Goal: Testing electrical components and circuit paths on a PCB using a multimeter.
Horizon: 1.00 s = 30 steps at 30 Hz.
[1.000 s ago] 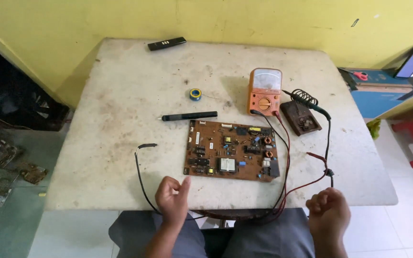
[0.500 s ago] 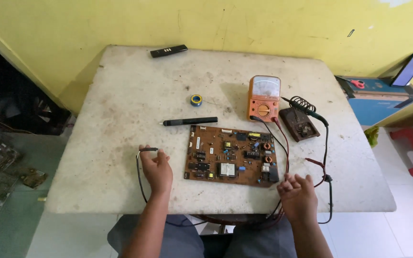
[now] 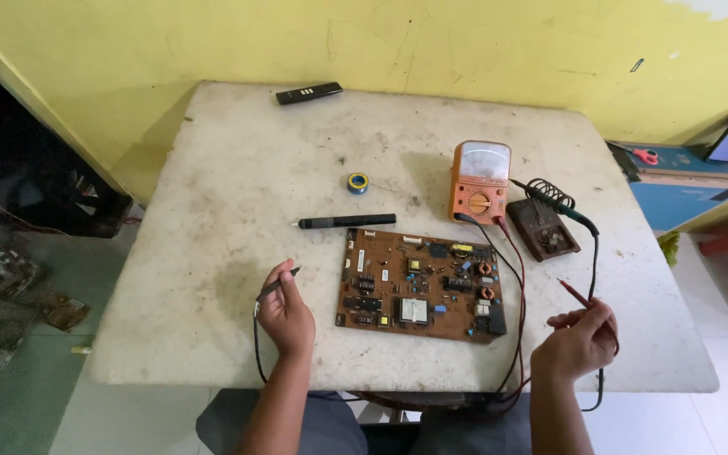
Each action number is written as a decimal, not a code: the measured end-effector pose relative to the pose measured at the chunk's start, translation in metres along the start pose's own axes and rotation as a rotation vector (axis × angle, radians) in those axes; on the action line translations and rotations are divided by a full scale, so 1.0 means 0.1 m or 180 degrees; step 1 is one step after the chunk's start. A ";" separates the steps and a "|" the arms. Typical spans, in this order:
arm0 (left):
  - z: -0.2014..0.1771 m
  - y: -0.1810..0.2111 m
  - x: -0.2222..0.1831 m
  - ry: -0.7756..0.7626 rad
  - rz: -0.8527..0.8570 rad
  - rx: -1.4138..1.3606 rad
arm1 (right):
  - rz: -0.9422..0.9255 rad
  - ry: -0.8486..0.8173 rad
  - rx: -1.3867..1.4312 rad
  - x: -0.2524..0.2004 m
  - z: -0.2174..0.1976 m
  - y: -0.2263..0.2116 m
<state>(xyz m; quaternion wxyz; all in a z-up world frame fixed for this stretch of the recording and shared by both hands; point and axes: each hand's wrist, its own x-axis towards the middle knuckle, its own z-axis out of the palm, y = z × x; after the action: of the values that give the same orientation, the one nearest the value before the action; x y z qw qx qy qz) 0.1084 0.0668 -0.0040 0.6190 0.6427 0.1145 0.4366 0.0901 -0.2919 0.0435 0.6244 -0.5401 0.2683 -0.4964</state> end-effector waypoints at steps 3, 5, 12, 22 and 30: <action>0.03 -0.16 -0.05 -0.0347 0.0223 -0.0377 | 0.0095 -0.0452 0.0559 -0.25 -0.08 0.13; 0.08 -0.04 -0.06 -0.0539 0.0283 -0.0564 | -0.0093 -0.1017 0.0897 -0.37 -0.12 0.28; 0.44 0.21 -0.09 -0.1709 0.0626 -0.0108 | 0.0149 -0.2107 0.0839 -0.74 0.31 0.03; 0.50 0.24 -0.12 -0.1944 0.1302 0.0163 | -0.1375 -0.2738 0.0009 -0.77 0.47 0.30; 0.43 0.08 -0.18 -0.2203 0.0440 -0.0011 | -0.1040 -0.2390 -0.0036 -0.81 0.39 0.37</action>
<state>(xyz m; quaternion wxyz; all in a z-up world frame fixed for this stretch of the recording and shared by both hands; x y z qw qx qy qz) 0.1247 0.0226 0.0019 0.5913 0.7577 -0.1466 0.2340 0.1070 -0.2051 0.0033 0.5888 -0.7228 -0.0648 -0.3560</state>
